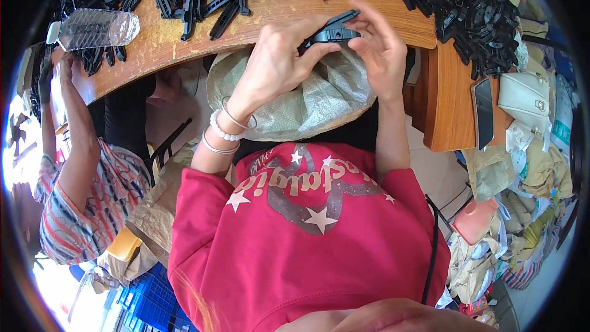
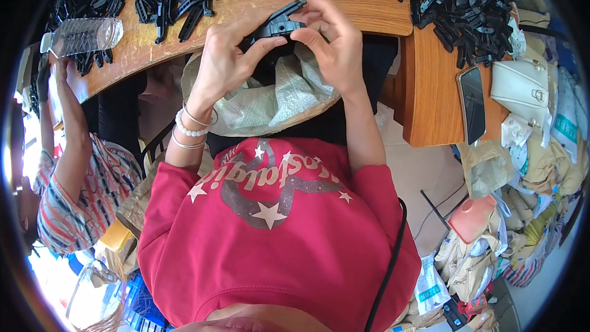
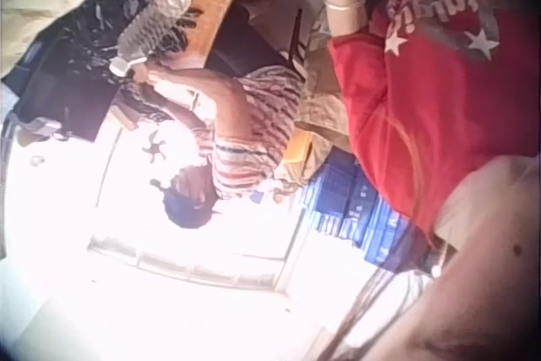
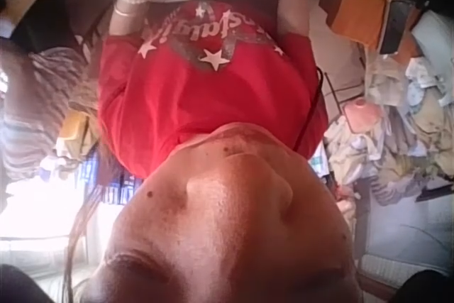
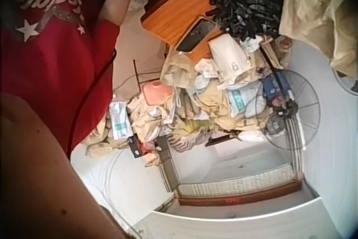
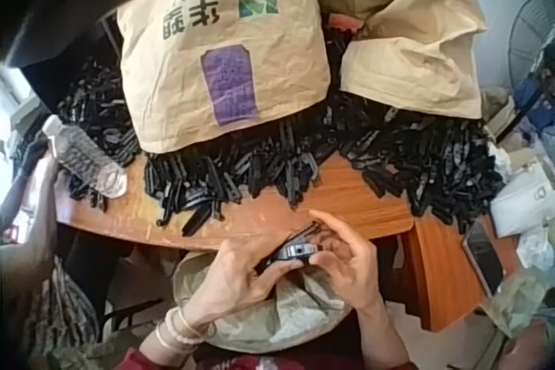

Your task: Assembling small black plastic components by hand at a workbench.

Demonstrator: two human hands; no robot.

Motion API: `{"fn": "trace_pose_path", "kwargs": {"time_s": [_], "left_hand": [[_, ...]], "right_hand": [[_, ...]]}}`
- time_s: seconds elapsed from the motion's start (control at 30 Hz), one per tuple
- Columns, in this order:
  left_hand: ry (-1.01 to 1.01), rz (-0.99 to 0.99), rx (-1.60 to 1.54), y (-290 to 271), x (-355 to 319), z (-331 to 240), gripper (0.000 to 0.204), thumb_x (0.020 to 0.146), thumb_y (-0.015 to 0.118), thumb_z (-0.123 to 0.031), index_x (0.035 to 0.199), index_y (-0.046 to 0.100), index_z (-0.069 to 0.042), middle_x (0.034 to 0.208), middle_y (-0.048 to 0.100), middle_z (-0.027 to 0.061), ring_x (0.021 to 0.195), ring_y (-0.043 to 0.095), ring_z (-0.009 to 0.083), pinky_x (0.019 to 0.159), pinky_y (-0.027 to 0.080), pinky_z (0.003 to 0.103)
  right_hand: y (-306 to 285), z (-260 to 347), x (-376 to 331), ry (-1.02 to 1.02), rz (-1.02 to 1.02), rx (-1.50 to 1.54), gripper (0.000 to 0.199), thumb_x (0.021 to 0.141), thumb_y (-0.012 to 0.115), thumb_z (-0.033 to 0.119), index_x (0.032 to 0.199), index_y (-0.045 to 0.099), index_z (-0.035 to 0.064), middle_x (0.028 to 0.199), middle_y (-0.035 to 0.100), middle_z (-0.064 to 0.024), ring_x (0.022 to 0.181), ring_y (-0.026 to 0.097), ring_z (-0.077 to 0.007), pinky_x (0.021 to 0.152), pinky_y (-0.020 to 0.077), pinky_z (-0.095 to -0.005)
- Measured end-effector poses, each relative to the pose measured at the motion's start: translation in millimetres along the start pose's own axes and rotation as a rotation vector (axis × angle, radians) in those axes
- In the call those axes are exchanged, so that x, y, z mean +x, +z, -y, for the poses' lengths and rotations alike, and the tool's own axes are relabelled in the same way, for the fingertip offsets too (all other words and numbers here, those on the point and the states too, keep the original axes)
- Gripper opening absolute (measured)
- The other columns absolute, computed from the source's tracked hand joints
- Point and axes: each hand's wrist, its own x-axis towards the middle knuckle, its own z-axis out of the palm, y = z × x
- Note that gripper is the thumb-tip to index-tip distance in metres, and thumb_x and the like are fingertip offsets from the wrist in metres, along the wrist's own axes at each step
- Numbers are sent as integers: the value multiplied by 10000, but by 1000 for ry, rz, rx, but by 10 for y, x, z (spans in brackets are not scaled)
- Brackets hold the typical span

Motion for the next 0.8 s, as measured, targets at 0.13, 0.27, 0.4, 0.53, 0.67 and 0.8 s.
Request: {"fn": "trace_pose_path", "kwargs": {"time_s": [0.13, 0.27, 0.4, 0.53, 0.67, 0.8], "left_hand": [[24, -1, -21, 17, -16, 4, 326, 787, 724, -174, 1043, 658, 16, 754, 649, 171, 483, 557, 203, 499, 451, 307], [-188, 161, -52, -11, -97, 16, 313, 793, 725, -160, 1045, 659, 13, 801, 666, 163, 598, 577, 161, 576, 470, 292], [-206, 361, 123, -141, -281, 163, 331, 788, 715, -213, 1031, 660, 5, 815, 660, 190, 717, 633, 346, 697, 499, 372], [147, 245, 304, -97, -121, 207, 174, 801, 671, -148, 914, 656, -16, 863, 637, 156, 809, 610, 337, 698, 494, 401], [295, -56, 492, 31, 412, 342, 319, 772, 608, -2, 1087, 599, -57, 822, 578, 93, 754, 597, 291, 630, 494, 374], [417, -40, 723, 102, 674, 642, 344, 799, 580, -32, 1135, 590, -108, 807, 526, 71, 722, 593, 246, 587, 493, 344]], "right_hand": [[-82, -128, -49, -41, 5, -156, 327, 801, 722, 59, 1089, 596, -32, 858, 585, -30, 665, 487, -59, 629, 434, -193], [-273, -112, -12, -15, 159, -304, 275, 792, 736, 112, 1005, 626, -22, 862, 601, -26, 730, 508, -73, 646, 413, -203], [-441, -166, 171, -98, -11, -575, 152, 802, 721, 124, 911, 682, 26, 872, 652, -41, 716, 561, -108, 599, 406, -215], [-840, -308, 502, -271, -391, -1303, 146, 805, 691, 162, 893, 671, 47, 879, 608, -94, 828, 582, -276, 721, 472, -372], [-629, -456, 520, -329, -274, -1303, 156, 814, 645, 118, 936, 625, 23, 914, 571, -129, 896, 548, -312, 770, 454, -411], [-503, -459, 395, -437, -225, -1269, 131, 801, 623, 35, 928, 593, 21, 920, 553, -119, 877, 547, -277, 742, 461, -398]]}}
